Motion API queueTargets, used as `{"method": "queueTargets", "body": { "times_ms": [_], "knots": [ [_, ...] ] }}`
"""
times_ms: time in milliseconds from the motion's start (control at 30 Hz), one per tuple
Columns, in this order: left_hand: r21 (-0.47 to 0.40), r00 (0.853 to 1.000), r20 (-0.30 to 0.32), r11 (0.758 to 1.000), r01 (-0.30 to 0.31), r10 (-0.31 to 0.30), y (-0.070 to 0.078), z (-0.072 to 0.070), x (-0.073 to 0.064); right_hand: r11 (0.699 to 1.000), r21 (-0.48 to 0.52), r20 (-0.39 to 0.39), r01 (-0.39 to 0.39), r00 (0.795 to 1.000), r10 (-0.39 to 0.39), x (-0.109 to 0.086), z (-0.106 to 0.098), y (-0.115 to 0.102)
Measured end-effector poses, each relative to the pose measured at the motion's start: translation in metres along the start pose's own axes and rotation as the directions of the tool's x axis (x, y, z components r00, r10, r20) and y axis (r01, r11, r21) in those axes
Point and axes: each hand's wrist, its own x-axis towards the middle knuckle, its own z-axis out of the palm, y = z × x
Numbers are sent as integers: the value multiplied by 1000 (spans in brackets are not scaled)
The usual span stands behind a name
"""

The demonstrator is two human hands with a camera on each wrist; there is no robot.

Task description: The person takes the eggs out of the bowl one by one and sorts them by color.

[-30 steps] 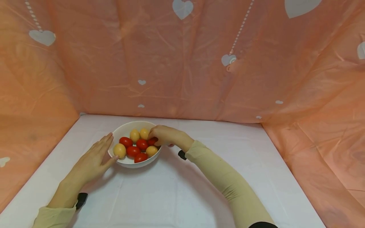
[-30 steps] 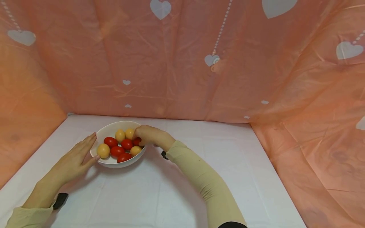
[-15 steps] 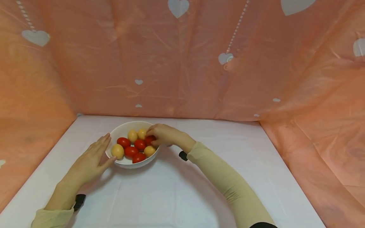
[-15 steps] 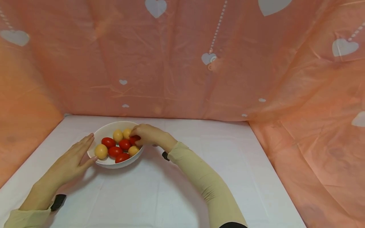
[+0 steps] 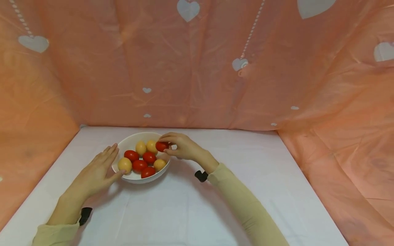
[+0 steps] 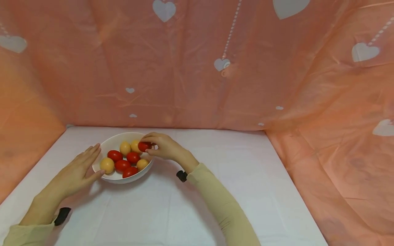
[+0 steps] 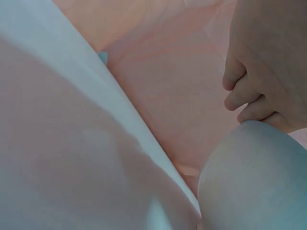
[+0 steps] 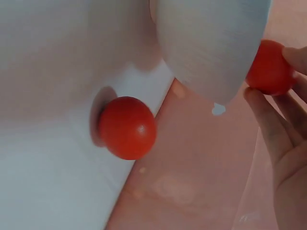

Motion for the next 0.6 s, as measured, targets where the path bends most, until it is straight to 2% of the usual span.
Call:
{"method": "queueTargets", "body": {
  "times_ms": [100, 233, 433, 600],
  "knots": [
    [-13, 1000, 23, 1000, 19, -19, -1, 0, 4, 998, 57, -121, -8, 992, 15, -13, 2, 3],
    [-27, 996, 67, 998, 61, -59, -1, 0, 12, 994, 107, -284, 2, 958, 29, -30, 6, 12],
    [-32, 996, 59, 997, 67, -65, -4, 3, 16, 974, 226, -474, 4, 874, 106, -50, 18, 27],
    [-13, 998, 44, 999, 50, -50, -6, 3, 17, 951, 303, -553, -62, 802, 228, -64, 24, 37]
  ]
}}
